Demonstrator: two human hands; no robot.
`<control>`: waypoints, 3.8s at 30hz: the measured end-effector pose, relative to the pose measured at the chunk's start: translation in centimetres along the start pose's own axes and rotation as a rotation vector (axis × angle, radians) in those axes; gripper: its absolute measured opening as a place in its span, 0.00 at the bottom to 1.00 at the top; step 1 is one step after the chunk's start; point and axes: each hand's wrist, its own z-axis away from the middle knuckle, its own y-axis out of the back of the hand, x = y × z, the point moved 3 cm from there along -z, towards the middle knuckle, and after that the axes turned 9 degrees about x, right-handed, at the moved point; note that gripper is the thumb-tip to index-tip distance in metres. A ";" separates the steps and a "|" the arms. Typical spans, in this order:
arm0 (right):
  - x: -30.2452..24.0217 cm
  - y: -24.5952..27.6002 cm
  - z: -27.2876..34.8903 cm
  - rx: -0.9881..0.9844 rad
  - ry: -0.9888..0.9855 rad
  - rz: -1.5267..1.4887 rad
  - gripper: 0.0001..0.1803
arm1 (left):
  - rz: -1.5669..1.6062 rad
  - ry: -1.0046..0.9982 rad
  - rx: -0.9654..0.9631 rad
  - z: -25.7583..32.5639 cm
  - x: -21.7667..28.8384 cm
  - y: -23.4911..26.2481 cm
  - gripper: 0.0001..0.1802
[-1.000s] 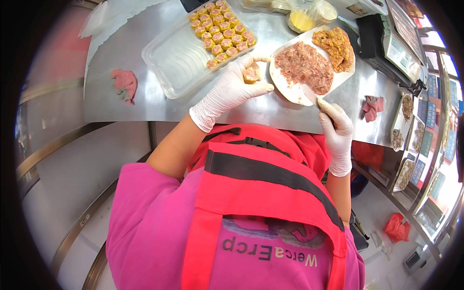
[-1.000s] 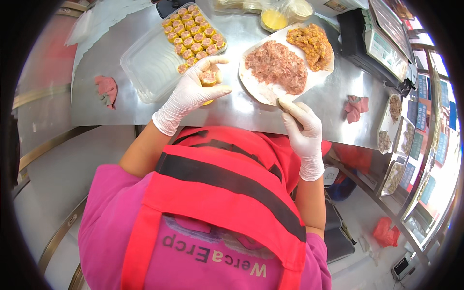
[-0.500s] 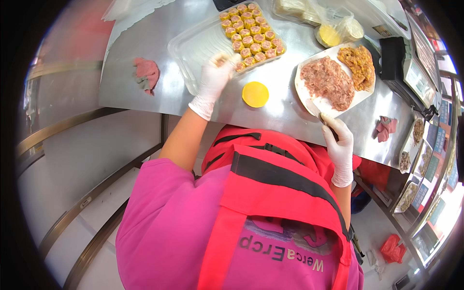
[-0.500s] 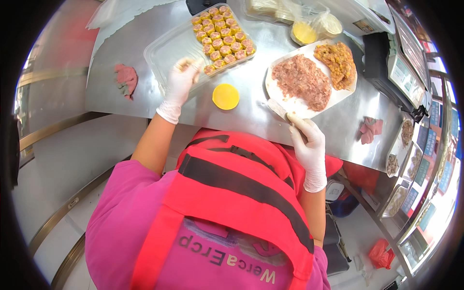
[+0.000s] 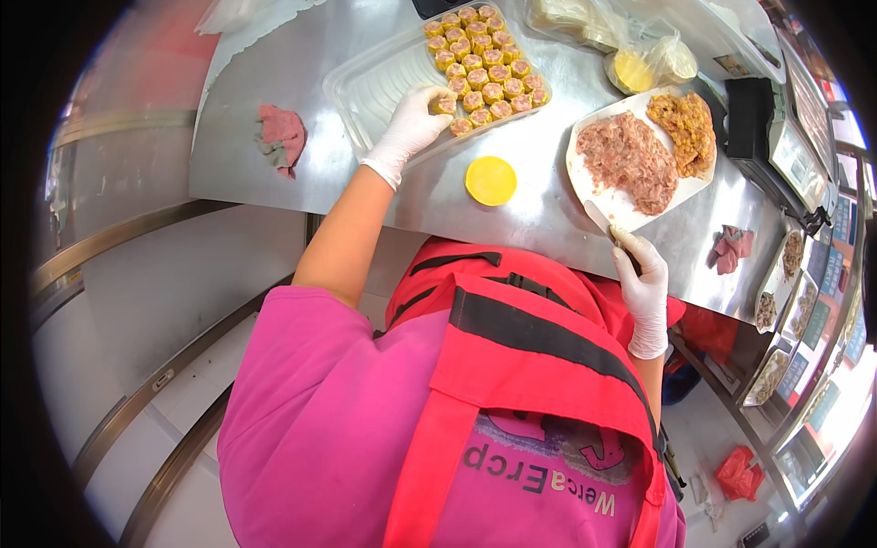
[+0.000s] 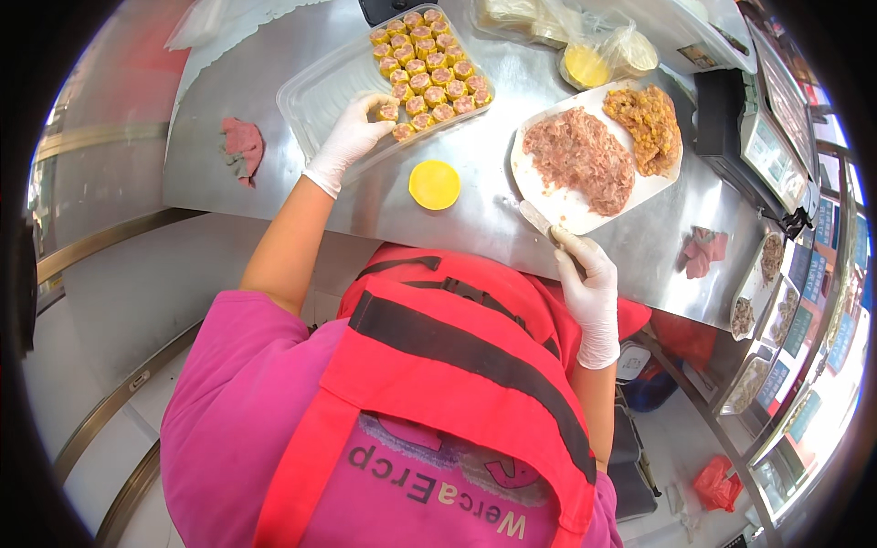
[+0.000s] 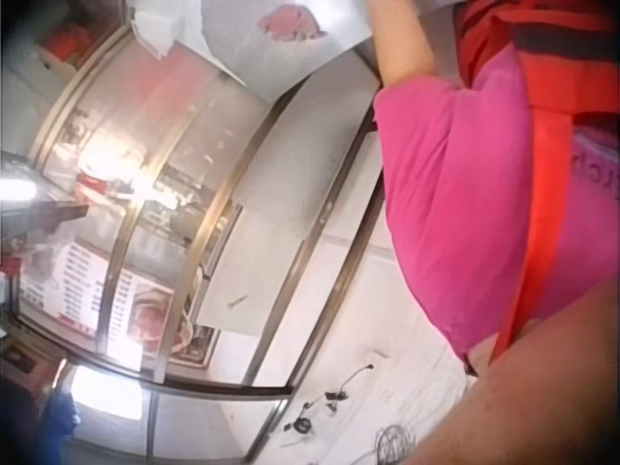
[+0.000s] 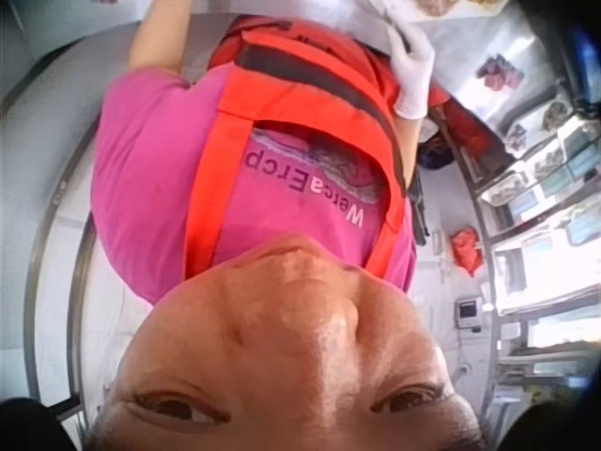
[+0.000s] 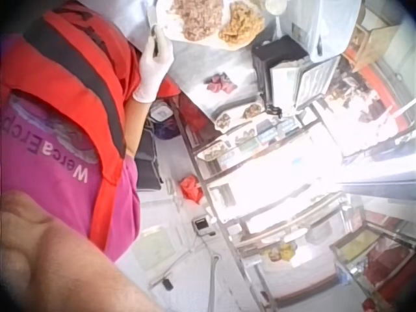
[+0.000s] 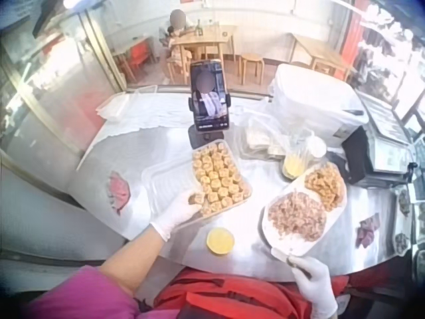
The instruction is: The person scoops ground meat onto small yellow wrappers and places them into a tray. The person repeats this process multiple times, arranging the filled wrappers in rows.
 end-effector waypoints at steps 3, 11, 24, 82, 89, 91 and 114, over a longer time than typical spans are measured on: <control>0.0 0.1 0.0 -0.003 -0.002 0.025 0.16 | 0.044 0.071 -0.015 0.0 0.1 -0.2 0.19; -0.1 0.2 0.0 0.000 -0.010 0.055 0.16 | -0.053 -0.017 0.030 1.0 1.6 0.2 0.20; 0.7 0.4 0.5 0.008 -0.027 0.045 0.15 | -0.063 0.003 0.199 1.0 1.6 0.1 0.15; 3.4 0.5 2.1 -0.019 -0.122 0.045 0.15 | -0.460 -0.705 -0.374 9.6 7.0 -5.6 0.04; 3.4 3.2 0.2 0.152 -0.107 0.308 0.15 | 0.464 0.206 -0.294 6.6 3.4 -3.5 0.05; 3.4 3.1 -0.8 0.185 -0.032 0.443 0.15 | 0.894 0.315 -0.287 6.4 4.2 -2.6 0.07; 3.4 0.5 -4.8 -0.067 -0.077 0.487 0.18 | 1.109 0.716 -0.503 11.6 7.5 -14.9 0.20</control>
